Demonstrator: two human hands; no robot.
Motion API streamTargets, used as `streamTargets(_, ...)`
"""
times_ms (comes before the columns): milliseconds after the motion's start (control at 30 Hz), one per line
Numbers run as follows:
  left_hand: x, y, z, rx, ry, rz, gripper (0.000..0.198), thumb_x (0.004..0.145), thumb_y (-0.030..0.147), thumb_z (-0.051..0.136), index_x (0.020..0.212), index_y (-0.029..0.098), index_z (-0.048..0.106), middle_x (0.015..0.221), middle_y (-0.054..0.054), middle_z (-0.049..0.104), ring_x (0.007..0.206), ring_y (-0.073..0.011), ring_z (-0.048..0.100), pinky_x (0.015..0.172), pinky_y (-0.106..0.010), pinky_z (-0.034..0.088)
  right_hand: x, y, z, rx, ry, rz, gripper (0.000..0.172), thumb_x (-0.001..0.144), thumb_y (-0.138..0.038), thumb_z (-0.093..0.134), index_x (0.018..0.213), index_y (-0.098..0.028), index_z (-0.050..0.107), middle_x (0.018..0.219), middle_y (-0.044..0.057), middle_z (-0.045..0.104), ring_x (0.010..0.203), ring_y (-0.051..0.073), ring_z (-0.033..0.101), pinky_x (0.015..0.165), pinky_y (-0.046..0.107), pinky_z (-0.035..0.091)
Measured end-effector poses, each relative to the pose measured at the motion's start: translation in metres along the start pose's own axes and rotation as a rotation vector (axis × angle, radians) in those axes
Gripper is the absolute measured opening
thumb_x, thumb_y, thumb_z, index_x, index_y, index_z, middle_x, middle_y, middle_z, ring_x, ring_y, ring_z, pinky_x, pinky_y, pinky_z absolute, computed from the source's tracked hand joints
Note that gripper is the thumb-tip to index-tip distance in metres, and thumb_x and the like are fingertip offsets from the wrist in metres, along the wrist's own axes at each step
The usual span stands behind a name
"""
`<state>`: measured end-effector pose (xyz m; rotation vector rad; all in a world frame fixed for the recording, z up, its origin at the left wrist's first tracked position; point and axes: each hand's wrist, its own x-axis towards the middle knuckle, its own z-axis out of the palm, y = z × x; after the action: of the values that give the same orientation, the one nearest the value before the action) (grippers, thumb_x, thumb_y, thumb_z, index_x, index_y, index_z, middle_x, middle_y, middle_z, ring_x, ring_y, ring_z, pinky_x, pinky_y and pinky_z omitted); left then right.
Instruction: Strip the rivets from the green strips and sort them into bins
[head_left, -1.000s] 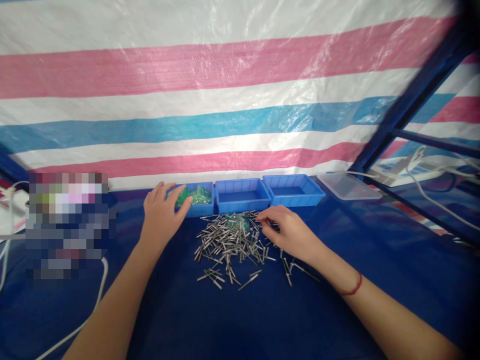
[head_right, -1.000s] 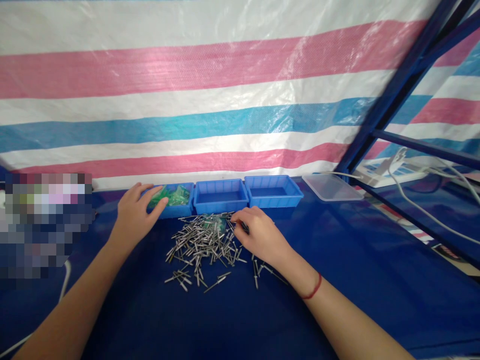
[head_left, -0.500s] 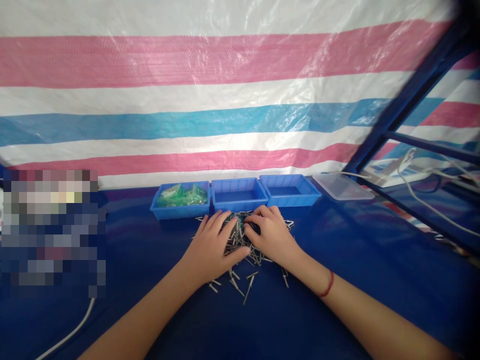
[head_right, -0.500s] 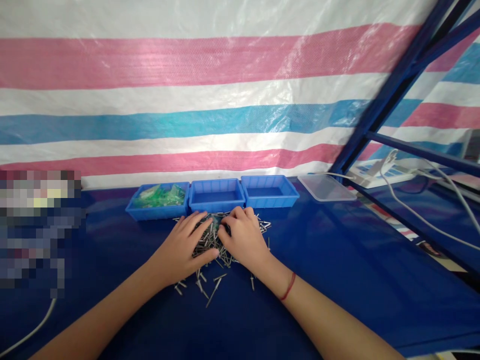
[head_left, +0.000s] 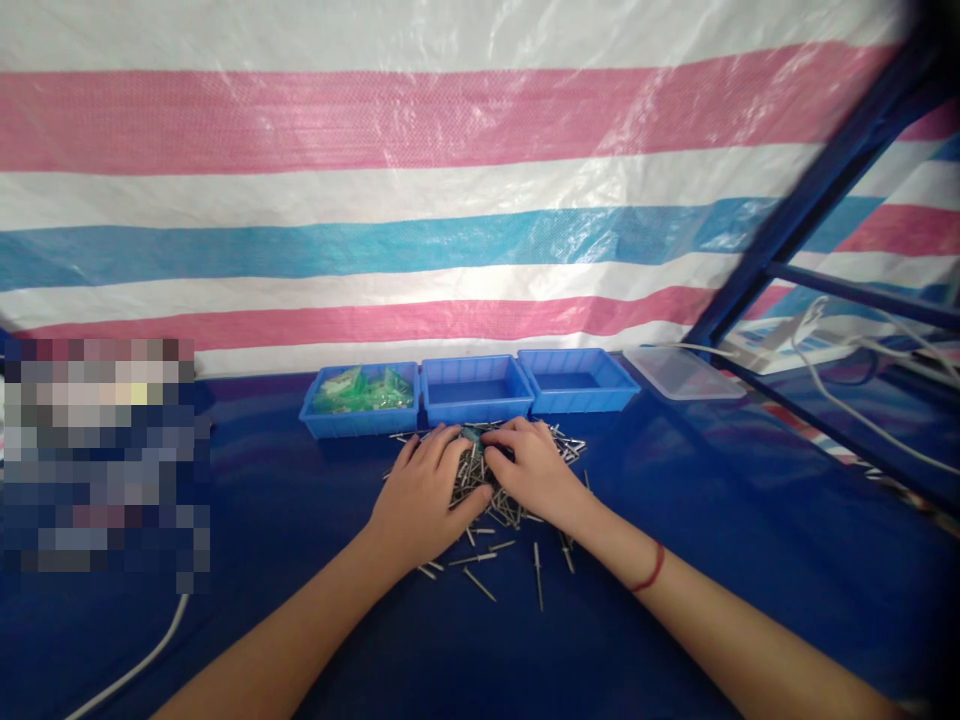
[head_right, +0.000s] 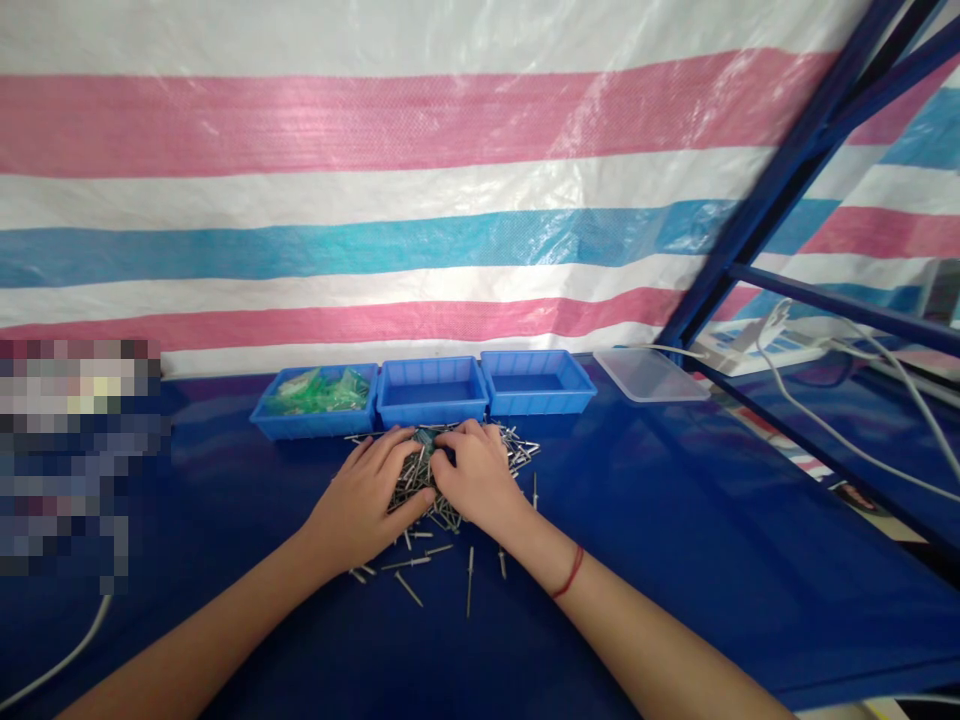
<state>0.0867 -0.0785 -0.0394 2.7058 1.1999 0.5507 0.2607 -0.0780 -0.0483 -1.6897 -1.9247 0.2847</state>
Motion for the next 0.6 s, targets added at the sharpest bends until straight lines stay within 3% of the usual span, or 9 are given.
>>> streamTargets(233,0.0003,-0.0007,0.0014,-0.002,0.012,0.02,0.041,0.089,0.039,0.048,0.124,0.019,0.044,0.138,-0.013,0.046,0.131,-0.0273,0.039,0.109,-0.05,0.028,0.0008,-0.0063,-0.0078,0.19,-0.047,-0.007,0.029,0.083,-0.02,0.048,0.097,-0.023,0.073,0.1,0.005,0.071,0.097,0.023,0.06,0.092,0.036,0.038)
streamTargets(400,0.0014,0.0005,-0.0002,-0.036,0.031,0.023,0.037,0.087,0.038,0.051,0.118,0.019,0.047,0.135,-0.014,0.048,0.129,-0.0284,0.041,0.107,-0.05,0.031,0.0017,-0.0037,-0.0027,0.448,0.02,0.017,0.022,0.08,-0.023,0.056,0.095,-0.021,0.072,0.093,0.005,0.074,0.087,0.023,0.066,0.084,0.035,0.047)
streamTargets(600,0.0028,0.001,-0.0031,-0.084,0.061,0.014,0.039,0.085,0.037,0.055,0.118,0.019,0.047,0.132,-0.014,0.049,0.126,-0.0297,0.044,0.104,-0.049,0.035,0.0018,-0.0049,0.0004,0.73,0.119,0.091,0.02,0.074,-0.025,0.063,0.091,-0.016,0.065,0.082,0.006,0.07,0.074,0.017,0.065,0.073,0.032,0.049)
